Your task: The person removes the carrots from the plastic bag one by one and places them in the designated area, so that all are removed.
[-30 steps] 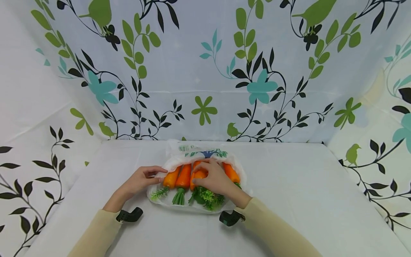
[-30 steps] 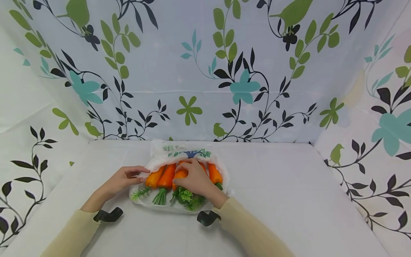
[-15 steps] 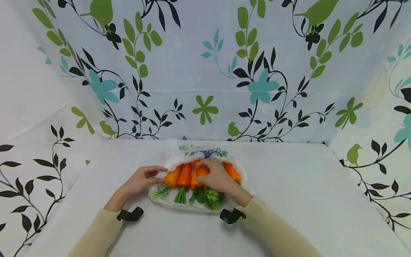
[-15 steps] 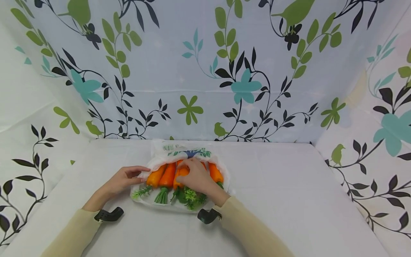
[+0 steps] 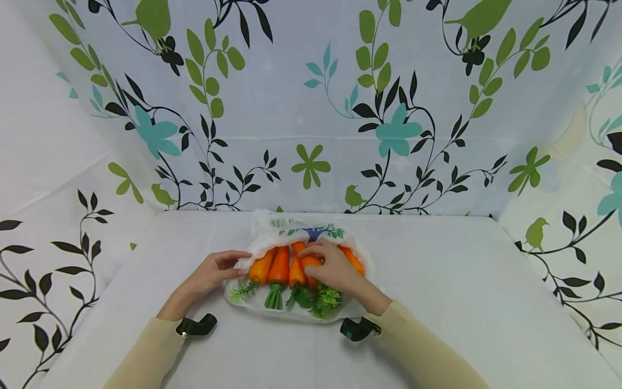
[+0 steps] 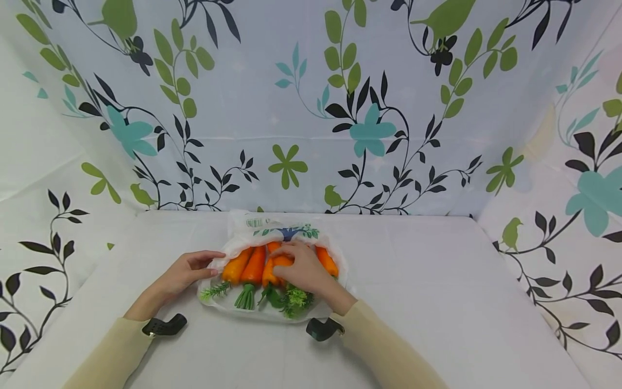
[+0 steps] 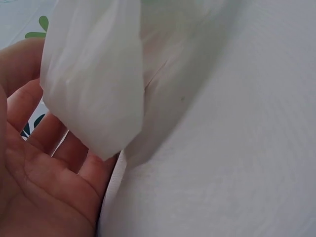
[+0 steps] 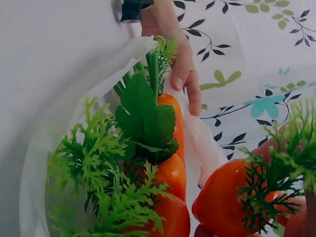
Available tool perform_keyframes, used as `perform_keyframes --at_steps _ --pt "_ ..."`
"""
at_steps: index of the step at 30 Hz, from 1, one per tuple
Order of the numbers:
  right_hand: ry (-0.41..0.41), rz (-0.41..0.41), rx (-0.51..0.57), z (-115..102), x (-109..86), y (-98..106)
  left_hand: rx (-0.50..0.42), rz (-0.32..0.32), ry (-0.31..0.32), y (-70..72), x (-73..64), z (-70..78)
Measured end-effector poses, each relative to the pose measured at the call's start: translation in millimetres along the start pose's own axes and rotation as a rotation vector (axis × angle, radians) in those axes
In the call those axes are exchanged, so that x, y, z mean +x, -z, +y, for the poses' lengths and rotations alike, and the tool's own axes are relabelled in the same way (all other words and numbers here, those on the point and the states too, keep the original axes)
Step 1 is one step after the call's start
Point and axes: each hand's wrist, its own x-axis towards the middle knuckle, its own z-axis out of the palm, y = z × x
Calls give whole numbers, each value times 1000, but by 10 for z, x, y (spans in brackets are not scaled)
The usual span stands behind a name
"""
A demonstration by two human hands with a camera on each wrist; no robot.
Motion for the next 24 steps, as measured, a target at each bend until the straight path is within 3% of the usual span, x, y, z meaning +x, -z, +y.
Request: perform_keyframes --at_steps 15,24 --pt "-15 -28 163 56 -158 162 -51 -8 36 8 -4 -7" --pt "-10 -53 130 71 -276 253 -73 1 65 7 -25 -58"
